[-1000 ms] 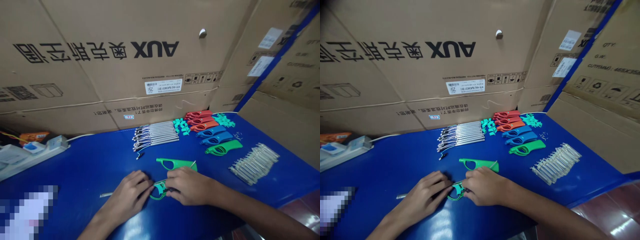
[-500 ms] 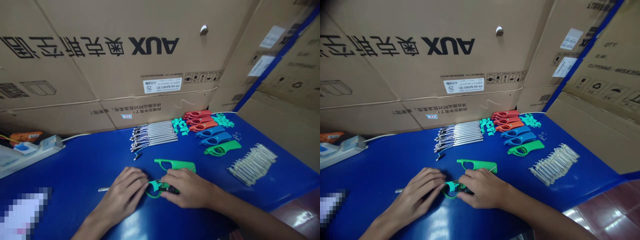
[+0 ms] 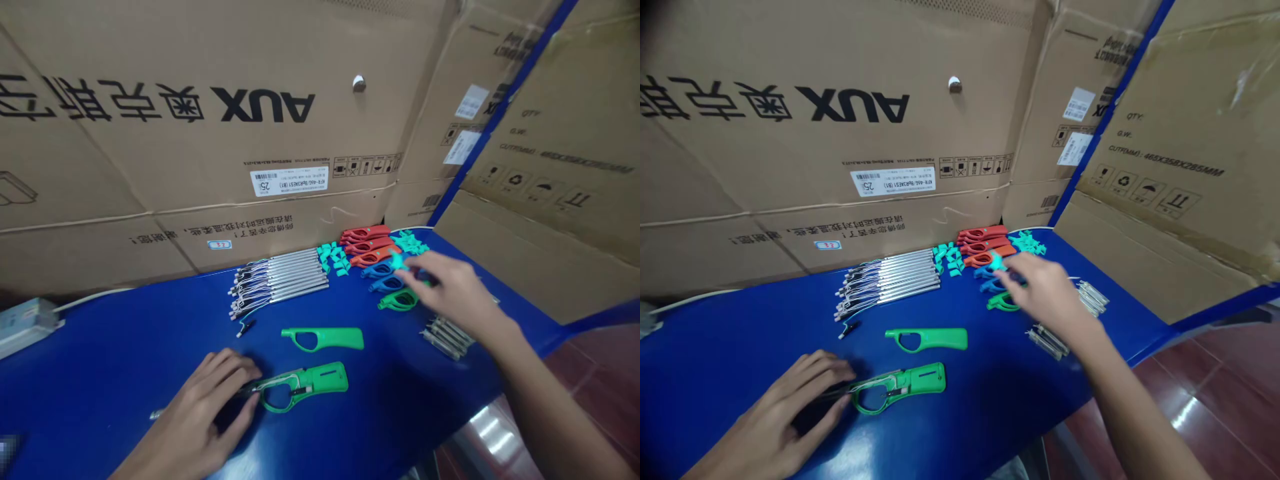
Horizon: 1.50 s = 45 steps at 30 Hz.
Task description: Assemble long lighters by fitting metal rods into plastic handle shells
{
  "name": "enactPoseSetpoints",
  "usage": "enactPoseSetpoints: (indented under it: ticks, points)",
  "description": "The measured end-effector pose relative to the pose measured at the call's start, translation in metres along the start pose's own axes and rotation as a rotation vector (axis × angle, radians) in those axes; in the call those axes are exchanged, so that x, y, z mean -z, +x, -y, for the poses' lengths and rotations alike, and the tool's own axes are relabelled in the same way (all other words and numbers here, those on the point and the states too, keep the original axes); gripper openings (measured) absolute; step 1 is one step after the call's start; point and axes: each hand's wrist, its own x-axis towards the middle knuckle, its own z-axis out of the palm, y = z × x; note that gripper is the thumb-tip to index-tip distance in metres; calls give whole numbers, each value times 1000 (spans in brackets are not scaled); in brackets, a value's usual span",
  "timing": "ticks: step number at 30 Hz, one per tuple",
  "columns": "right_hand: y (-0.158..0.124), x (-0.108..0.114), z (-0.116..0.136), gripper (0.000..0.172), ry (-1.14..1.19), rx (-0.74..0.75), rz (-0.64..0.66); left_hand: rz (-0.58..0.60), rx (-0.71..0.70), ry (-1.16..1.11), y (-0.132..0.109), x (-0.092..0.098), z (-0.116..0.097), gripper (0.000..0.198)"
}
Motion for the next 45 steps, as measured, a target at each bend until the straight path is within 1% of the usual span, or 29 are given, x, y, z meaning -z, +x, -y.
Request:
enactPoseSetpoints:
  ticks: [2,3,5,6,8,10,13,15,18,20,21,23,24,26,28,30,31,33,37,41,45]
  points:
    - [9,1,-49,21,-89,-216,-9,30,-20,27,0,0,1,19]
    - [13,-1,-71,20,-115,-328,18,35,-33,39,0,0,1,18]
    - [20,-10,-106,22,-159,-511,137,36,-57,56,0,0,1,17]
    - [22,-15,-118,21,-171,-536,167,38,-65,61,0,0,2,17]
    - [25,-26,-133,20,-189,-549,220,45,-66,64,0,-1,3,16]
    - [26,-34,-139,18,-200,-534,256,74,-44,53,0,-2,4,14]
    - [26,-41,-139,19,-219,-521,295,142,9,7,1,-3,2,11]
    - [25,-40,-136,21,-228,-511,303,182,41,-33,3,-2,-1,14]
    - [23,-29,-121,30,-214,-463,286,213,71,-85,5,1,-5,18]
    - [21,-19,-100,35,-165,-406,226,219,78,-106,6,3,-7,21]
    - [18,-13,-85,34,-107,-365,156,222,81,-113,6,4,-7,22]
    - [11,-5,-47,30,58,-254,74,238,91,-124,6,5,-8,23]
    - [7,-2,-26,27,163,-188,84,249,100,-129,6,5,-9,24]
    - [-4,-2,19,20,310,-40,186,272,120,-145,6,6,-9,23]
    - [-14,-9,59,14,352,106,361,288,140,-166,4,6,-8,20]
    - [-21,-22,89,13,368,184,502,302,156,-182,3,6,-7,18]
    - [-23,-29,101,13,373,212,565,307,161,-188,2,6,-6,17]
    - [-26,-45,117,13,348,263,653,313,169,-199,1,5,-4,17]
    - [-28,-67,129,16,269,321,714,301,183,-222,2,4,-3,15]
    - [-30,-73,133,15,234,363,747,310,199,-219,3,5,-4,13]
    - [-33,-75,135,13,161,423,717,317,200,-222,3,6,-3,13]
